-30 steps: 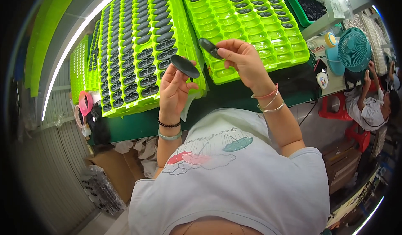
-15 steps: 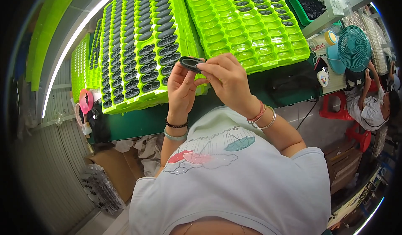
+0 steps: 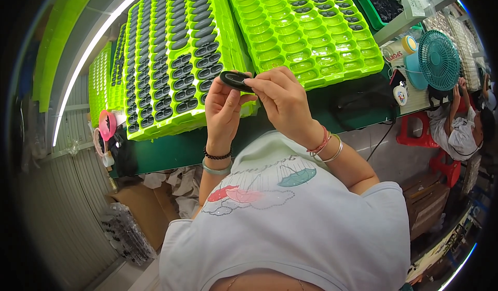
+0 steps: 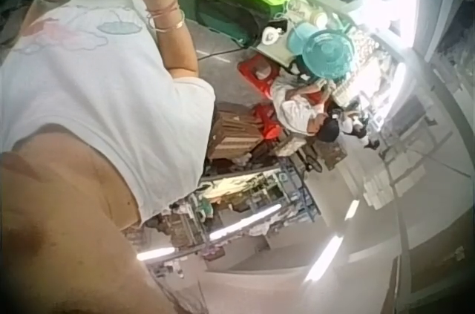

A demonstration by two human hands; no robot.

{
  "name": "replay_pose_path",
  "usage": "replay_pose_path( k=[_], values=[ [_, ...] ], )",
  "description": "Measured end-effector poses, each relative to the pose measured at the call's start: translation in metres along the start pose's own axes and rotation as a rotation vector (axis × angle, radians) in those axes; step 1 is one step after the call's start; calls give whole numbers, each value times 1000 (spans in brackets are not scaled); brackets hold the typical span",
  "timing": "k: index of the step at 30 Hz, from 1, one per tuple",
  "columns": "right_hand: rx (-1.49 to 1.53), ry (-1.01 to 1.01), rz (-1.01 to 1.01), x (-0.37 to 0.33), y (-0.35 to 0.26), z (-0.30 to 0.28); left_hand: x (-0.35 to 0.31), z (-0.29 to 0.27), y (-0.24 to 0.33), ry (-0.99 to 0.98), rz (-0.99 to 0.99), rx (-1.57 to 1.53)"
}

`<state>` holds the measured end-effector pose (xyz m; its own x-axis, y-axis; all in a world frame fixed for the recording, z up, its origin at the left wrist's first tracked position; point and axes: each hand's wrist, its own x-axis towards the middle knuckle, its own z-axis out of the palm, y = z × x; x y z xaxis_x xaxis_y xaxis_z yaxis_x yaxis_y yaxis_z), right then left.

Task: The person assembles small black plastic components by hand, then organizes them into a green tray.

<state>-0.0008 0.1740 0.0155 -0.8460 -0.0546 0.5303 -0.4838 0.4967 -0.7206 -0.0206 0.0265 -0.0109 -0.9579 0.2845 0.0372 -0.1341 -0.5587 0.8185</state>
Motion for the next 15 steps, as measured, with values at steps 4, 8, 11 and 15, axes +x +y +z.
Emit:
replay_pose_path(
  k=[4,8,11,15],
  values=[
    [-35,71,-73,-1,-2,3,-1,1,-1,-33,2,-28],
    [-110,109,-166,-3,1,7,-1,1,-1,-23,1,-42],
    [-125,58,-176,-3,-1,6,-2,2,1,-30,-2,-41],
    [-138,5,-200,-1,2,5,-4,3,6,0,-14,-34]
  ],
)
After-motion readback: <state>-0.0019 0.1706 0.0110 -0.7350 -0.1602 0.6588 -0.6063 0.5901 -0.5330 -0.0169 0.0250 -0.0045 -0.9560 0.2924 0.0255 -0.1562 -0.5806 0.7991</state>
